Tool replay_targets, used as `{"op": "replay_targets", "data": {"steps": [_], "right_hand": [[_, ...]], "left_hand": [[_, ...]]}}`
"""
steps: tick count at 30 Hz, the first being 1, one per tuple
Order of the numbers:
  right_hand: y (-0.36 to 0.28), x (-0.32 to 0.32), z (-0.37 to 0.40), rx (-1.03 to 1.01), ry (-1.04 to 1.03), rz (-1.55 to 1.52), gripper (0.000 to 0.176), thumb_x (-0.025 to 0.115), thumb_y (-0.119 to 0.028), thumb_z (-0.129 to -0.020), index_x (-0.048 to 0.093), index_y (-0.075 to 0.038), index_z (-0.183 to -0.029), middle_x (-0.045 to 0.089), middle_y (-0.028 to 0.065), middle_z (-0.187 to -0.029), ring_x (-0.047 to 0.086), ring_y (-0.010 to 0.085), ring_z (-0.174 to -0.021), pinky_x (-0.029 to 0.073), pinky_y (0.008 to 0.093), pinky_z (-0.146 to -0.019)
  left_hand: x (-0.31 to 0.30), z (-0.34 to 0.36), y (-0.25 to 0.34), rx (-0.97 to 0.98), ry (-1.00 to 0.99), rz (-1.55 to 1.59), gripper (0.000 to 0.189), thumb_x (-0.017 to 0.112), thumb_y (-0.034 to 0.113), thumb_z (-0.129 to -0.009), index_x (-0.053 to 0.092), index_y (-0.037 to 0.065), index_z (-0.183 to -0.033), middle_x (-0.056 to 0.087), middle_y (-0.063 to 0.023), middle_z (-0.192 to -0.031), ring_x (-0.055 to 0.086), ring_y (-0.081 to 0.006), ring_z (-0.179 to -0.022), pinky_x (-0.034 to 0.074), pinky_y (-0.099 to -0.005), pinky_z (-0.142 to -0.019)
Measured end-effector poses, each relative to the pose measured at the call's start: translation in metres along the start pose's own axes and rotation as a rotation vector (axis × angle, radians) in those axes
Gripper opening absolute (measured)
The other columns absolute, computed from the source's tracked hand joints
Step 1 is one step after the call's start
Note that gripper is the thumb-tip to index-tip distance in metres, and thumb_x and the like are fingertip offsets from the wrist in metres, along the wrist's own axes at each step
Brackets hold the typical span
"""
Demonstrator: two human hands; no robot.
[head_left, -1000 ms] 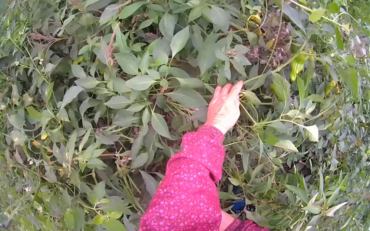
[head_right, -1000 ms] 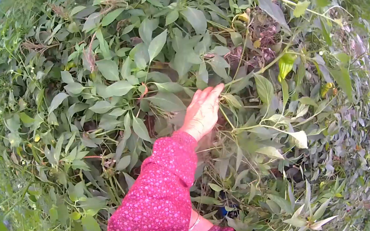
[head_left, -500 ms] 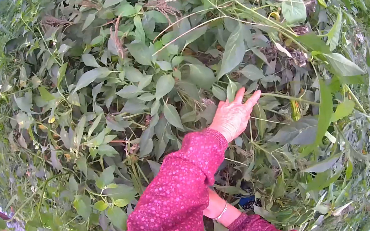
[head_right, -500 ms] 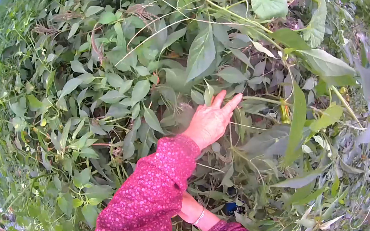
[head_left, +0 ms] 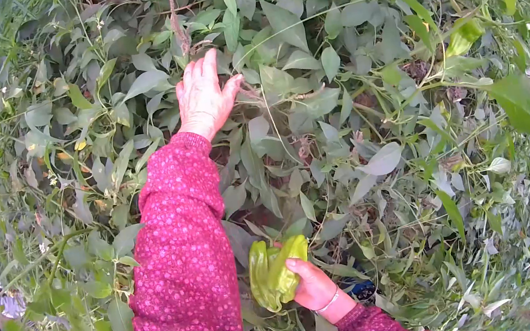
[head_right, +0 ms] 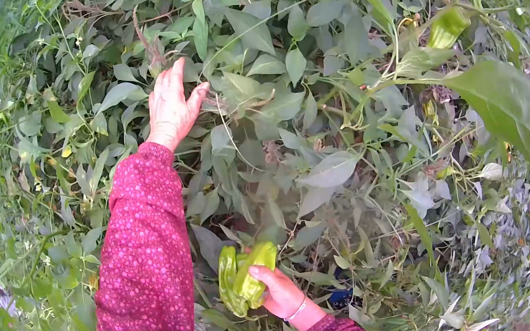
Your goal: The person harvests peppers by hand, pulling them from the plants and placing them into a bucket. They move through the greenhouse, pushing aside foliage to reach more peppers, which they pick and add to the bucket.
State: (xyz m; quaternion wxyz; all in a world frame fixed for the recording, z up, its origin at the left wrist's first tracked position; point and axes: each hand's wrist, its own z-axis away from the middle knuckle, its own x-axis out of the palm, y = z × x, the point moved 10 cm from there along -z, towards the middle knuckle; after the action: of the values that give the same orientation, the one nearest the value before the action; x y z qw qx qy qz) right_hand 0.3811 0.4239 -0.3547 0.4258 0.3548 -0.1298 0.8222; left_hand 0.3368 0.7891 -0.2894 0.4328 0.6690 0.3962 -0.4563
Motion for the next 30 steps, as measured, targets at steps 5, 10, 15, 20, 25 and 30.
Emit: {"op": "replay_targets", "data": {"steps": [5, 10, 15, 20, 25, 30], "right_hand": [[0.001, 0.004, -0.002, 0.024, 0.001, -0.019, 0.057, 0.063, -0.024, -0.083, 0.036, -0.010, -0.132, 0.050, 0.0059, -0.121, 0.051, 0.0194, -0.109, 0.040, 0.0371, -0.095], [0.004, -0.001, -0.004, 0.022, 0.007, -0.001, 0.058, 0.062, -0.022, -0.084, 0.035, -0.011, -0.133, 0.050, 0.0052, -0.121, 0.051, 0.0190, -0.109, 0.040, 0.0366, -0.095], [0.006, -0.005, -0.004, 0.035, 0.051, 0.131, 0.060, 0.059, -0.022, -0.084, 0.031, -0.009, -0.136, 0.048, 0.0089, -0.126, 0.050, 0.0230, -0.113, 0.039, 0.0398, -0.098], [0.008, -0.004, -0.003, 0.070, 0.047, 0.066, 0.054, 0.060, -0.017, -0.085, 0.036, -0.011, -0.133, 0.051, 0.0033, -0.118, 0.051, 0.0169, -0.107, 0.042, 0.0343, -0.093], [0.008, -0.004, -0.003, 0.078, 0.045, 0.057, 0.054, 0.060, -0.017, -0.085, 0.035, -0.012, -0.133, 0.051, 0.0032, -0.117, 0.052, 0.0167, -0.106, 0.042, 0.0337, -0.093], [0.003, 0.001, -0.002, 0.059, 0.032, 0.039, 0.056, 0.061, -0.018, -0.084, 0.035, -0.011, -0.133, 0.051, 0.0037, -0.117, 0.052, 0.0174, -0.106, 0.042, 0.0340, -0.093]], "left_hand": [[0.064, 0.082, -0.067, -0.275, -0.911, -0.186, 0.078, 0.051, 0.059, -0.079, 0.035, 0.005, -0.133, 0.061, -0.0185, -0.104, 0.056, -0.0338, -0.103, 0.038, -0.0431, -0.094], [0.056, 0.113, -0.036, -0.175, -0.608, -0.161, 0.050, 0.056, 0.033, -0.081, 0.046, 0.003, -0.119, 0.058, -0.0216, -0.094, 0.061, -0.0348, -0.083, 0.050, -0.0418, -0.069], [0.102, 0.156, -0.030, -0.194, -0.620, -0.078, 0.041, 0.053, 0.016, -0.079, 0.051, 0.007, -0.119, 0.056, -0.0210, -0.104, 0.062, -0.0334, -0.081, 0.049, -0.0390, -0.064], [0.083, 0.163, -0.007, -0.154, -0.515, 0.035, 0.043, 0.050, 0.018, -0.081, 0.050, 0.010, -0.124, 0.050, -0.0250, -0.121, 0.055, -0.0381, -0.101, 0.044, -0.0448, -0.075], [0.052, 0.141, 0.011, -0.087, -0.584, -0.198, 0.058, 0.058, 0.026, -0.079, 0.040, 0.018, -0.133, 0.038, -0.0299, -0.130, 0.046, -0.0413, -0.114, 0.041, -0.0510, -0.086], [-0.001, 0.096, -0.039, -0.245, -0.165, 0.709, 0.052, 0.059, 0.036, -0.083, 0.046, 0.016, -0.129, 0.046, -0.0167, -0.127, 0.045, -0.0301, -0.117, 0.035, -0.0336, -0.098]]}}
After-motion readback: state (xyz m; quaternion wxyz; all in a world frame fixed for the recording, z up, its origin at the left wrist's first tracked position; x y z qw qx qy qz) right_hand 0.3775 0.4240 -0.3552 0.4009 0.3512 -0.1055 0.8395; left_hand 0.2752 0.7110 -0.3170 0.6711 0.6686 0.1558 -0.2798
